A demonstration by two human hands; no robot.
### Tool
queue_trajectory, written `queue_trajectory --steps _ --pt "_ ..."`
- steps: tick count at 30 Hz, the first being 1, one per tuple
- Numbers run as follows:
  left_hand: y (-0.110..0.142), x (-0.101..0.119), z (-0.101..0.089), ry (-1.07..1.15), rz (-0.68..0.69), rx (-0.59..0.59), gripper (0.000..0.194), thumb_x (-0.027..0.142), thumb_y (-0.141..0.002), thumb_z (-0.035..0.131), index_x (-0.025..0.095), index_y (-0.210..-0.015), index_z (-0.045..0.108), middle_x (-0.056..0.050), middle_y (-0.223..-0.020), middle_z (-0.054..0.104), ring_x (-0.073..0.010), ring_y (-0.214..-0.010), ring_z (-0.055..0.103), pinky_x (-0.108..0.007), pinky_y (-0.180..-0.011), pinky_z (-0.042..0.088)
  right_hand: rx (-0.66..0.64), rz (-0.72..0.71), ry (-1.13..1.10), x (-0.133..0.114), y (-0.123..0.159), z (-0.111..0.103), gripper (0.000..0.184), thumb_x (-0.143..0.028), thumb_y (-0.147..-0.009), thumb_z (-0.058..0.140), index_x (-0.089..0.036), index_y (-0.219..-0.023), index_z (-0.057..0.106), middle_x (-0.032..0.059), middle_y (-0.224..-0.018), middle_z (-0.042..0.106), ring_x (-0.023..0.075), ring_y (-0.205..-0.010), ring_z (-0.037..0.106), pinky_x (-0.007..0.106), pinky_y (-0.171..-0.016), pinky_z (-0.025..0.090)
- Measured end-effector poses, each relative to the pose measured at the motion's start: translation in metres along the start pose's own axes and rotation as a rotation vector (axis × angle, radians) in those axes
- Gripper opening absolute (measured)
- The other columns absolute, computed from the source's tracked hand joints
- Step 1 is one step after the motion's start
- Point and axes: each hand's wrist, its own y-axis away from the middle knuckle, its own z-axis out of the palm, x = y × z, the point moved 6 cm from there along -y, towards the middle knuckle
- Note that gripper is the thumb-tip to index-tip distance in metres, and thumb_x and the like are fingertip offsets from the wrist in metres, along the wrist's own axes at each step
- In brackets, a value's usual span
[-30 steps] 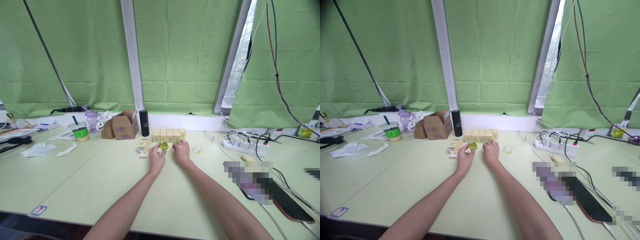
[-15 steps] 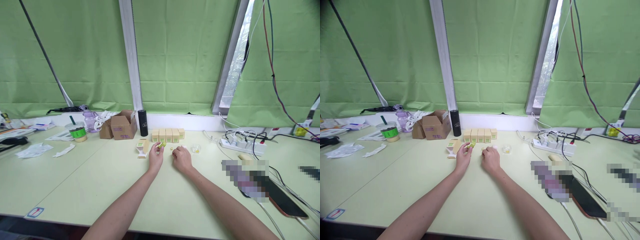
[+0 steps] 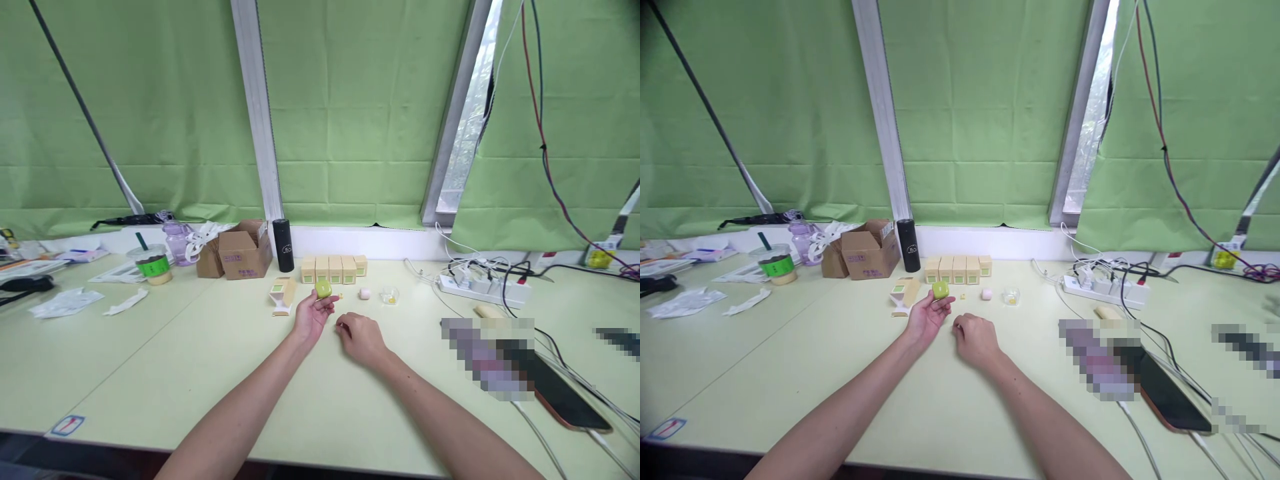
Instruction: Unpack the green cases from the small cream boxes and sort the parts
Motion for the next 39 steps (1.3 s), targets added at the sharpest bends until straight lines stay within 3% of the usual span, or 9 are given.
queue_trajectory --steps 4,9,13,18,23,29,39 --pt "-0.004 -0.004 -0.003 -0.011 -0.005 0.019 0.021 0.032 -0.098 0.052 0.016 -0.090 0.060 -0.016 -0.088 0.077 -0.0188 -0.070 0.069 -0.034 -0.072 0.055 0.002 -0.016 0.008 0.001 0.001 0.000 0.015 -0.016 -0.094 0.056 -0.023 -0.088 0.068 0.0011 -0.092 0.075 0.0158 -0.075 0.065 0.028 -0.061 0.029" --pt "-0.014 0.012 -0.010 -0.510 0.302 0.072 0.020 0.037 -0.093 0.055 0.019 -0.085 0.055 -0.018 -0.092 0.078 -0.0219 -0.078 0.071 -0.037 -0.075 0.055 0.003 -0.018 0.008 0.001 0.000 0.000 0.016 -0.015 -0.093 0.057 -0.024 -0.091 0.070 0.0011 -0.093 0.075 0.0166 -0.078 0.067 0.027 -0.063 0.032" --pt "-0.024 0.029 -0.014 -0.752 0.438 0.143 0.019 0.039 -0.090 0.061 0.021 -0.088 0.057 -0.012 -0.089 0.078 -0.0229 -0.081 0.068 -0.033 -0.073 0.050 0.000 -0.016 0.002 0.001 0.000 -0.001 0.016 -0.015 -0.093 0.057 -0.024 -0.091 0.071 0.0020 -0.094 0.076 0.0170 -0.078 0.067 0.027 -0.064 0.033" --pt "-0.031 0.047 -0.012 -1.156 0.574 0.151 0.005 0.024 -0.086 0.066 0.024 -0.082 0.069 -0.008 -0.083 0.074 -0.0278 -0.091 0.065 -0.036 -0.083 0.045 0.000 -0.015 -0.001 0.002 0.000 0.000 0.017 -0.015 -0.093 0.057 -0.024 -0.091 0.071 0.0012 -0.095 0.076 0.0170 -0.079 0.068 0.027 -0.064 0.032" --pt "-0.040 0.040 -0.012 -1.495 0.598 0.134 0.021 0.016 -0.089 0.060 0.024 -0.074 0.072 -0.010 -0.080 0.070 -0.0311 -0.106 0.062 -0.037 -0.086 0.046 -0.012 -0.002 0.024 0.003 -0.001 0.000 0.016 -0.016 -0.094 0.057 -0.024 -0.093 0.070 0.0009 -0.096 0.076 0.0165 -0.080 0.068 0.028 -0.064 0.033" --pt "-0.048 0.026 -0.018 -1.785 0.554 0.099 0.030 0.009 -0.093 0.050 0.020 -0.083 0.076 -0.012 -0.086 0.071 -0.0280 -0.108 0.060 -0.034 -0.087 0.048 -0.059 0.009 0.031 0.002 -0.002 0.000 0.018 -0.020 -0.096 0.054 -0.024 -0.097 0.071 0.0014 -0.099 0.076 0.0168 -0.083 0.068 0.027 -0.066 0.034" --pt "-0.043 0.023 -0.016 -1.951 0.573 0.077 0.038 0.004 -0.095 0.045 0.020 -0.110 0.077 -0.011 -0.096 0.074 -0.0263 -0.110 0.059 -0.032 -0.087 0.048 -0.067 0.020 0.017 0.001 -0.002 0.001 0.019 -0.019 -0.095 0.053 -0.024 -0.097 0.071 0.0017 -0.099 0.076 0.0172 -0.084 0.068 0.028 -0.066 0.034"
